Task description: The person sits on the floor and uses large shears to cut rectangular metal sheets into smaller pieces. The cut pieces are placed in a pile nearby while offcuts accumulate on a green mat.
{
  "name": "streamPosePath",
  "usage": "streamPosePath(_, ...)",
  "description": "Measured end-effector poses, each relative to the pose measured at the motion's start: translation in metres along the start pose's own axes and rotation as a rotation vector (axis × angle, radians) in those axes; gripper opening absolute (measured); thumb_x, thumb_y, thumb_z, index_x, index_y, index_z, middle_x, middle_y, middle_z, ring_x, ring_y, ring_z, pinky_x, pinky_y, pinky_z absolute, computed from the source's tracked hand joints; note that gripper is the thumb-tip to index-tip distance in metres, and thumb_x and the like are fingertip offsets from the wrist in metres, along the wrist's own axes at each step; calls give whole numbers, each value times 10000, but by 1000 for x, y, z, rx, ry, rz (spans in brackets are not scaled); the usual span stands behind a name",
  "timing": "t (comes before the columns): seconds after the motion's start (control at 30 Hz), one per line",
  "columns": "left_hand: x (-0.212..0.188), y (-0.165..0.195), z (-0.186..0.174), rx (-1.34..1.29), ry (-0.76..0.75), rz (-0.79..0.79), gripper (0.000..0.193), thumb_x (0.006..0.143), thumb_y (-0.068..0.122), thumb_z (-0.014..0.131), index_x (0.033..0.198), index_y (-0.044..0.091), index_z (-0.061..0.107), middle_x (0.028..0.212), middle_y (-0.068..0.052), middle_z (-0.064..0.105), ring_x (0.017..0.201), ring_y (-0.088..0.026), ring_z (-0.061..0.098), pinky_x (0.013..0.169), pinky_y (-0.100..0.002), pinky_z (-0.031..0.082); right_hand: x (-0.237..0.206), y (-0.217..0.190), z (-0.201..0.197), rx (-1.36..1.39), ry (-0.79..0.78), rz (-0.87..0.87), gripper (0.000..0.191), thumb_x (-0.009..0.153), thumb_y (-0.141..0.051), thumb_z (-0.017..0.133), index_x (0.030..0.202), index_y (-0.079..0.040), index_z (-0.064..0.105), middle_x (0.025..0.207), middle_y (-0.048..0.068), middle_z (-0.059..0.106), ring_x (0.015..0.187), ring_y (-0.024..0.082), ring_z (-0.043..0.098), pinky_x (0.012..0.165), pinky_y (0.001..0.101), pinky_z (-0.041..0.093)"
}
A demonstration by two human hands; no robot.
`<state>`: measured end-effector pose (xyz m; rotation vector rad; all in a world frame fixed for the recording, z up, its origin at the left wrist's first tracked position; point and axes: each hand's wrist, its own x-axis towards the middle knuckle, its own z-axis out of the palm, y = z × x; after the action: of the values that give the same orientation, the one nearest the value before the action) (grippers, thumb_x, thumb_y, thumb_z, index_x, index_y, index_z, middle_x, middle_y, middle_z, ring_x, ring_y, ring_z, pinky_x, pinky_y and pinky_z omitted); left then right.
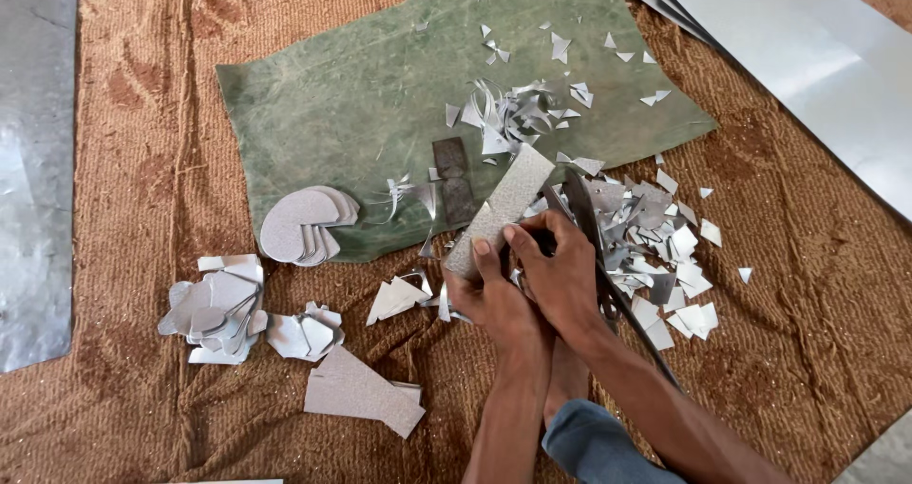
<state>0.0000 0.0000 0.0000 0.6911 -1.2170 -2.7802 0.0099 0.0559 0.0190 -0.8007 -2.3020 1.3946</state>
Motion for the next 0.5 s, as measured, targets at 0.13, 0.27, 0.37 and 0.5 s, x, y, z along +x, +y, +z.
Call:
streamPosePath(0.13,185,-33,32,85,-43,164,178,965,96,626,1115,8,588,1006,-94,717,885,-187,697,779,-304,612,136,-23,120,-62,26,-163,268,904,-218,767,919,28,660,815,114,716,723,207,660,707,359,546)
streamPosePath(0.27,482,-176,98,749,-167,693,212,1053,214,618,1001,8,629,873,-86,707,703,-178,670,578,-309,558,397,21,272,-525,104,-874,163,963,-144,685,1063,-19,657,956,118,693,887,245,667,790,374,564)
streamPosePath(0.37,501,-244,46,857,-356,894,224,1105,211,572,1000,19,617,917,-94,661,755,-173,657,571,-288,587,402,145,282,-490,-23,-534,227,949,-218,693,1074,-31,663,954,126,706,871,269,680,771,396,576)
streamPosePath(0.5,483,-197,47,1057,-389,799,181,1063,196,565,1026,24,609,875,-116,668,689,-201,660,498,-296,550,371,124,235,-403,-289,140,287,990,-299,747,1076,-38,664,1004,139,750,925,307,734,818,413,585)
